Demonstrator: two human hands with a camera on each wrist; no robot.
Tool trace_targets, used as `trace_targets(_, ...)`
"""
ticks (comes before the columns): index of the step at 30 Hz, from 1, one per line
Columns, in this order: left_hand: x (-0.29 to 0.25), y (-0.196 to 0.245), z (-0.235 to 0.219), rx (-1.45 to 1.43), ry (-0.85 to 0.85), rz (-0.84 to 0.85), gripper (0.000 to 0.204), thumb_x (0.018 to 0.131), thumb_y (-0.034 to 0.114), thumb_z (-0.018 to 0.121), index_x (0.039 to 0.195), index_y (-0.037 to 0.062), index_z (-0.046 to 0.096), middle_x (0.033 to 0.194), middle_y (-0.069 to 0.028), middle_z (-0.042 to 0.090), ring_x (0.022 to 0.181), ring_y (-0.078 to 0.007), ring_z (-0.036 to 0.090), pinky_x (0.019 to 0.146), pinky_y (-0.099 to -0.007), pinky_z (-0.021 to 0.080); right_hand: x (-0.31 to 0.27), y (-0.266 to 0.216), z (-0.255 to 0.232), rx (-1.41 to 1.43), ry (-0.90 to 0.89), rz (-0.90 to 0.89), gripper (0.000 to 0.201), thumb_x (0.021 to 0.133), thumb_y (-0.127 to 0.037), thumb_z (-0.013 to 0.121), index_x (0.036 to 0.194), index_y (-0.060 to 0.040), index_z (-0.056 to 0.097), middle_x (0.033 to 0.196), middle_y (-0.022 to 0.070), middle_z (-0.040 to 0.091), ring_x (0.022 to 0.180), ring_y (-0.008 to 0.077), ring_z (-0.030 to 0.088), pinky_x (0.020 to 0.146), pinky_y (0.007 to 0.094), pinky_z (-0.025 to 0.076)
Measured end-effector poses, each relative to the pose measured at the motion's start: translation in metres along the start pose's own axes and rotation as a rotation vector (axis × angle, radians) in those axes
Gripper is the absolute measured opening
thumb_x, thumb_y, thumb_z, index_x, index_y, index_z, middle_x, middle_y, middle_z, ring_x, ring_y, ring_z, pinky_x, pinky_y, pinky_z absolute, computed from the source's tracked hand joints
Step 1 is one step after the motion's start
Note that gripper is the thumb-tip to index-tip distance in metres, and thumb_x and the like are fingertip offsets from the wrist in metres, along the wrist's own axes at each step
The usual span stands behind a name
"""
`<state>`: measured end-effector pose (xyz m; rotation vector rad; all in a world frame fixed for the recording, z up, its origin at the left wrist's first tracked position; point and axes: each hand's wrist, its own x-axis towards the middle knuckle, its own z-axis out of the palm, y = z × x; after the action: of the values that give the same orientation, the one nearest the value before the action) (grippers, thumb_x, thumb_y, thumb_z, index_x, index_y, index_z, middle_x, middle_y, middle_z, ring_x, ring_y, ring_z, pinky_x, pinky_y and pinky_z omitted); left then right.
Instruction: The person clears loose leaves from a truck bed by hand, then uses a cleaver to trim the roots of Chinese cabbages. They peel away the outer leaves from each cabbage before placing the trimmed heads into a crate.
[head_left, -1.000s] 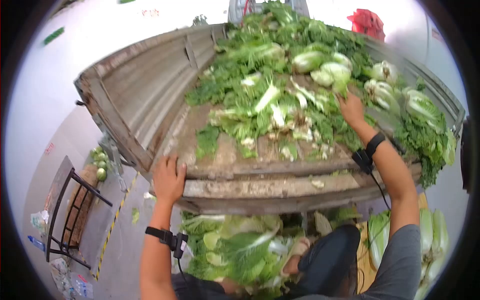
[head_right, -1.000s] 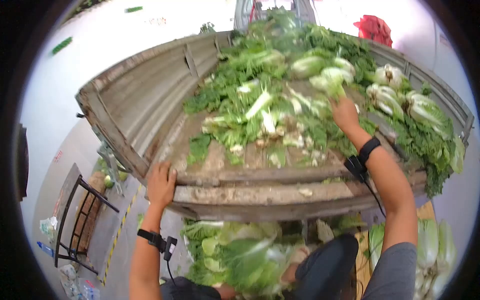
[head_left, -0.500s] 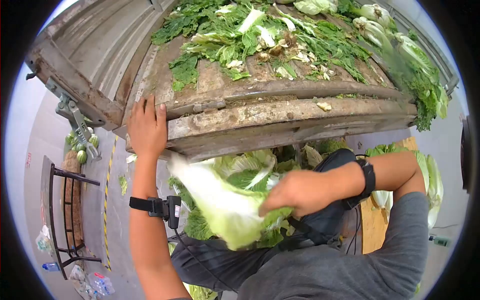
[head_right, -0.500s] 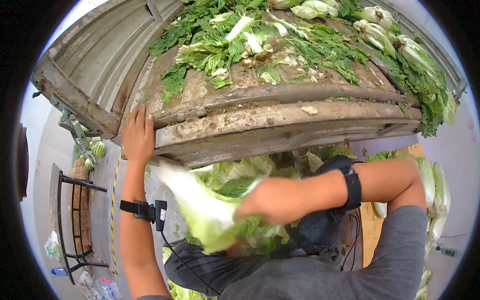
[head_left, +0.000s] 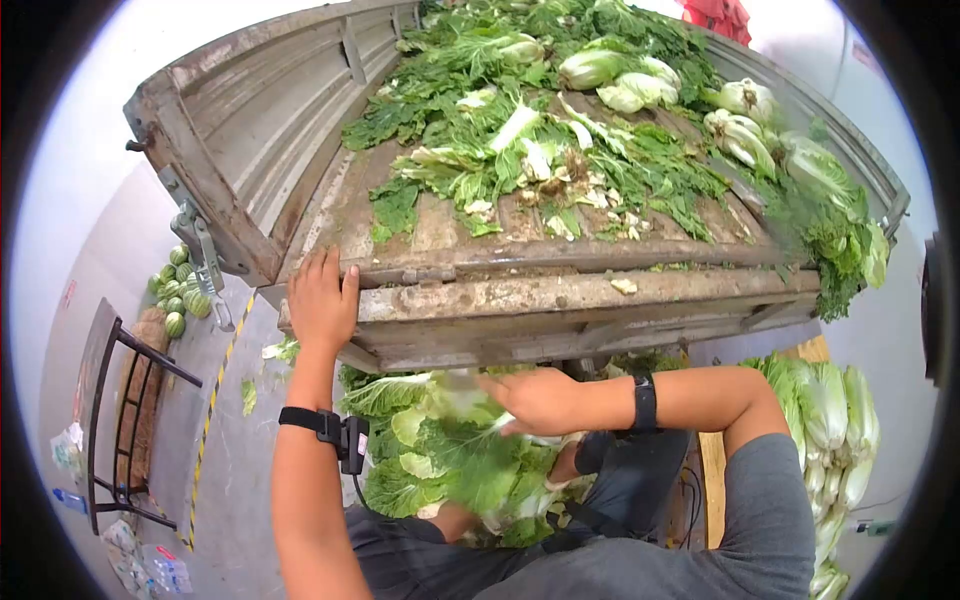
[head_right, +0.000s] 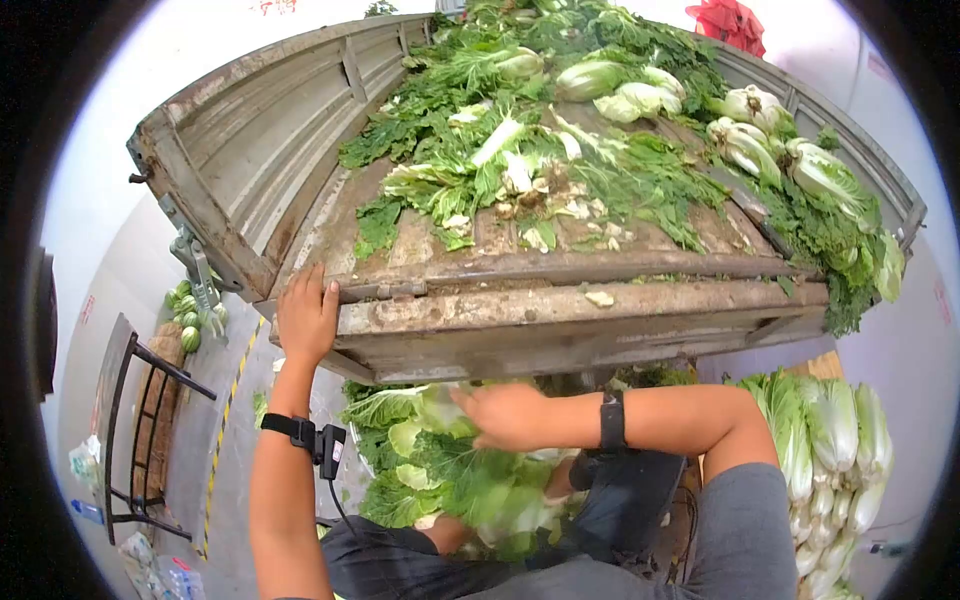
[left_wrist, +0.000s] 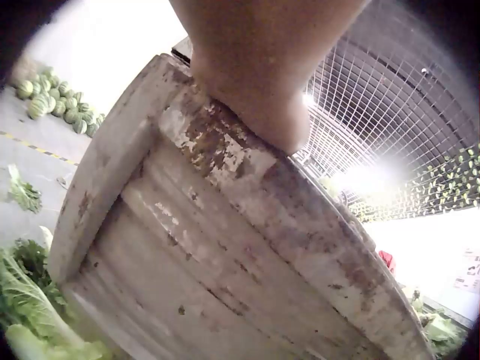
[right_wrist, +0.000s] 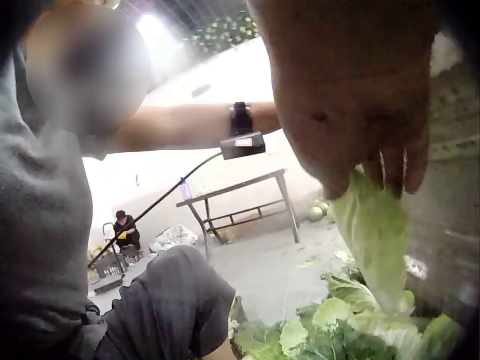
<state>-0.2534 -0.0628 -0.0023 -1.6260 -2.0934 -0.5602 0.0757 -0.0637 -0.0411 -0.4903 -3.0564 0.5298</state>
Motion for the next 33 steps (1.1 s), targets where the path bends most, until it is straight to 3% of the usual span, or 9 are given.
trace_targets(2, -0.001, 0.0, 0.001, -0.008, 0.008, -0.004, 0.051, 0.095, 0.042, 0.045, 0.131, 0.0067, 0.053, 0.132, -0.0149, 0.054, 0.128, -0.032, 0.044, 0.108, -0.0502, 0.029, -0.002, -0.007, -0.03, 0.026, -0.054, -0.045, 0.042, 0.085, -0.034, 0.064, 0.114, -0.0038, 0.06, 0.098, 0.0161, 0.066, 0.09, 0.0348, 0.064, 0.075, 0.0436, 0.054)
trace_targets(4, 0.0, 0.001, -0.002, -0.023, 0.016, -0.003, 0.05, 0.094, 0.041, 0.046, 0.13, 0.0065, 0.053, 0.13, -0.0146, 0.055, 0.127, -0.0317, 0.045, 0.108, -0.0501, 0.029, -0.001, 0.0, -0.066, 0.083, 0.176, -0.088, 0.04, 0.085, -0.034, 0.063, 0.112, -0.0048, 0.062, 0.102, 0.0158, 0.066, 0.094, 0.0331, 0.064, 0.077, 0.0444, 0.053)
trace_targets(10, -0.002, 0.004, -0.005, -0.037, 0.002, -0.014, 0.049, 0.094, 0.04, 0.047, 0.128, 0.0058, 0.054, 0.127, -0.0146, 0.056, 0.124, -0.0316, 0.046, 0.107, -0.05, 0.028, 0.038, 0.118, -0.184, -0.011, 0.856, 0.463, 0.085, 0.075, -0.056, 0.071, 0.134, 0.0, 0.047, 0.126, 0.0292, 0.054, 0.115, 0.0404, 0.055, 0.098, 0.0422, 0.044)
trace_targets(13, -0.003, 0.004, -0.006, -0.051, 0.019, -0.009, 0.05, 0.093, 0.04, 0.047, 0.129, 0.0063, 0.053, 0.128, -0.015, 0.055, 0.124, -0.032, 0.046, 0.107, -0.0509, 0.028, 0.048, 0.208, -0.205, 0.116, 0.673, 0.83, 0.126, 0.06, -0.079, 0.066, 0.146, 0.0029, 0.025, 0.129, 0.0389, 0.046, 0.12, 0.0446, 0.051, 0.102, 0.043, 0.042)
trace_targets(18, -0.004, 0.007, -0.007, -0.032, 0.078, -0.005, 0.05, 0.092, 0.039, 0.049, 0.128, 0.0041, 0.054, 0.129, -0.0179, 0.054, 0.123, -0.0358, 0.046, 0.105, -0.05, 0.03, 0.096, 0.245, -0.198, 0.391, 0.593, 0.929, 0.129, 0.062, -0.08, 0.064, 0.15, 0.002, 0.015, 0.147, 0.0308, 0.03, 0.136, 0.0406, 0.035, 0.11, 0.0456, 0.031)
trace_targets(23, -0.003, 0.006, -0.006, -0.034, 0.085, -0.001, 0.049, 0.091, 0.038, 0.05, 0.128, 0.0062, 0.055, 0.128, -0.0171, 0.054, 0.124, -0.0351, 0.046, 0.106, -0.0522, 0.029, 0.152, 0.275, -0.212, 0.457, 0.476, 0.925, 0.138, 0.06, -0.083, 0.063, 0.148, 0.0075, 0.008, 0.148, 0.034, 0.023, 0.136, 0.0422, 0.032, 0.106, 0.0495, 0.036)
trace_targets(28, -0.003, 0.007, -0.006, -0.061, 0.11, -0.013, 0.049, 0.09, 0.04, 0.052, 0.125, 0.0059, 0.057, 0.126, -0.0156, 0.056, 0.122, -0.0344, 0.046, 0.106, -0.0515, 0.029, 0.18, 0.26, -0.212, 0.072, 0.226, 0.933, 0.128, 0.065, -0.071, 0.069, 0.147, 0.0088, 0.013, 0.147, 0.0296, 0.031, 0.134, 0.0393, 0.037, 0.104, 0.0442, 0.039)
trace_targets(31, -0.003, 0.006, -0.008, -0.083, 0.091, -0.026, 0.051, 0.089, 0.043, 0.052, 0.124, 0.005, 0.058, 0.125, -0.016, 0.057, 0.123, -0.0339, 0.047, 0.106, -0.0515, 0.029, 0.18, 0.263, -0.212, 0.206, 0.184, 0.903, 0.12, 0.067, -0.061, 0.072, 0.146, 0.0096, 0.017, 0.14, 0.0289, 0.042, 0.125, 0.0359, 0.048, 0.099, 0.0394, 0.043)
trace_targets(33, -0.002, 0.007, -0.008, -0.087, 0.104, -0.03, 0.051, 0.089, 0.042, 0.052, 0.123, 0.0052, 0.058, 0.124, -0.0155, 0.057, 0.122, -0.0333, 0.047, 0.106, -0.0513, 0.029, 0.172, 0.256, -0.207, 0.123, 0.284, 0.848, 0.097, 0.067, -0.052, 0.073, 0.135, 0.0074, 0.039, 0.125, 0.026, 0.057, 0.11, 0.0335, 0.059, 0.093, 0.0375, 0.046)
